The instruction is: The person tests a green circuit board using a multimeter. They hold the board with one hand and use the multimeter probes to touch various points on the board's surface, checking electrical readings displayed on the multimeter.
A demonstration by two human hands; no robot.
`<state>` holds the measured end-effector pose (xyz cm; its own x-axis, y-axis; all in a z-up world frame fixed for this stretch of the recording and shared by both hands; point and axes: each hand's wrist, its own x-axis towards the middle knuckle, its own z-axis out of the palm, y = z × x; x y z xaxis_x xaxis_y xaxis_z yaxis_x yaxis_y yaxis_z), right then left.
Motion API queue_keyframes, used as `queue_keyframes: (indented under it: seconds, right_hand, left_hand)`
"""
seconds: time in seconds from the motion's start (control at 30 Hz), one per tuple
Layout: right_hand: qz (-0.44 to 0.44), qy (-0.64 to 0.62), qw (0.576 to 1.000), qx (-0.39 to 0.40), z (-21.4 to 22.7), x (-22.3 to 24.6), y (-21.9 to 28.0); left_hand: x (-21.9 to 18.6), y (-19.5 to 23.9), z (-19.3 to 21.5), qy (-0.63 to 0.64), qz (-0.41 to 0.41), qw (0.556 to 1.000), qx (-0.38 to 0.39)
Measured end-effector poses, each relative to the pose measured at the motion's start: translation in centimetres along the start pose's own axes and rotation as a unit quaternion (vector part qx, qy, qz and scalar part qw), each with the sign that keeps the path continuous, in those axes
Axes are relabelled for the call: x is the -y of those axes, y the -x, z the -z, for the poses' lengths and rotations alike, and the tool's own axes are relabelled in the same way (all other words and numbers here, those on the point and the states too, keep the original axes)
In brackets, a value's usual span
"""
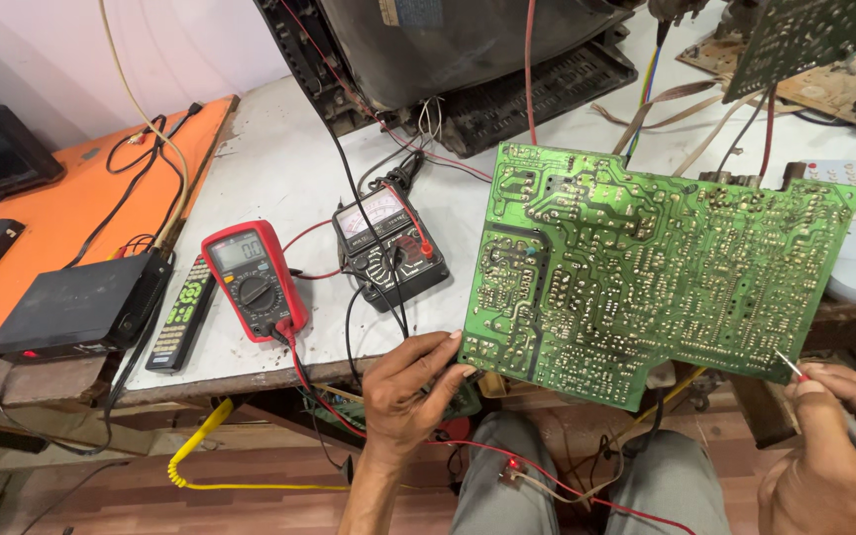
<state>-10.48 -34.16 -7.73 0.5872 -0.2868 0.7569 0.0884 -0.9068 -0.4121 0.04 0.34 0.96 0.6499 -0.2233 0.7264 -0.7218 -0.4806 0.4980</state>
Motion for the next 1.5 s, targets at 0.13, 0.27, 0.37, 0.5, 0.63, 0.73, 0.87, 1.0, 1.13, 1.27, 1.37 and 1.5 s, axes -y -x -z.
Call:
queue_keyframes:
  seconds: [0.13,0.27,0.37,0.5,0.63,0.73,0.87,1.0,1.13,1.27,1.37,1.5]
  right_hand:
    - [0.002,0.014,1.000,-0.005,0.1,0.4,0.0]
    - [-0.143,-0.250,0.956,-0.055,-0.2,1.3,-1.5]
    - [-0.202,-0.325,0.914,-0.138,-0.7,2.7,-3.0]
    - [-0.192,-0.334,0.905,-0.180,-0.2,4.7,-4.1]
    - [-0.229,-0.333,0.894,-0.190,0.2,5.9,-5.0]
    - [-0.218,-0.358,0.886,-0.196,0.2,5.9,-5.3]
    - [-0.230,-0.364,0.880,-0.203,0.3,6.1,-5.2]
    - [-0.252,-0.381,0.864,-0.212,0.4,6.5,-5.4]
    - [-0.256,-0.385,0.860,-0.216,0.4,6.7,-5.6]
    - [-0.266,-0.353,0.874,-0.202,0.4,6.7,-5.9]
    - [-0.274,-0.344,0.878,-0.191,0.7,6.8,-6.1]
    - [-0.274,-0.361,0.872,-0.188,0.8,6.9,-6.2]
  left_hand:
    - [0.0,0.1,0.0,0.006,0.013,1.000,0.001]
    - [0.4,0.3,-0.3,0.006,0.015,1.000,0.000]
    - [0.8,0.6,-0.4,0.003,-0.007,1.000,-0.013]
    - [0.5,0.8,-0.8,0.015,0.036,0.999,-0.012]
    - [0.1,0.6,-0.7,0.005,0.046,0.999,-0.004]
    - [0.1,0.5,-0.7,-0.006,0.028,1.000,-0.005]
    - [0.1,0.6,-0.7,0.001,0.031,0.999,-0.007]
    - [0.1,0.6,-0.7,-0.007,0.044,0.999,-0.002]
    - [0.2,0.5,-0.8,-0.002,0.036,0.999,-0.005]
    - [0.2,0.6,-0.7,-0.003,0.030,1.000,-0.002]
    - [0.2,0.6,-0.8,0.003,0.044,0.999,-0.002]
    - [0.2,0.6,-0.7,0.004,0.040,0.999,-0.004]
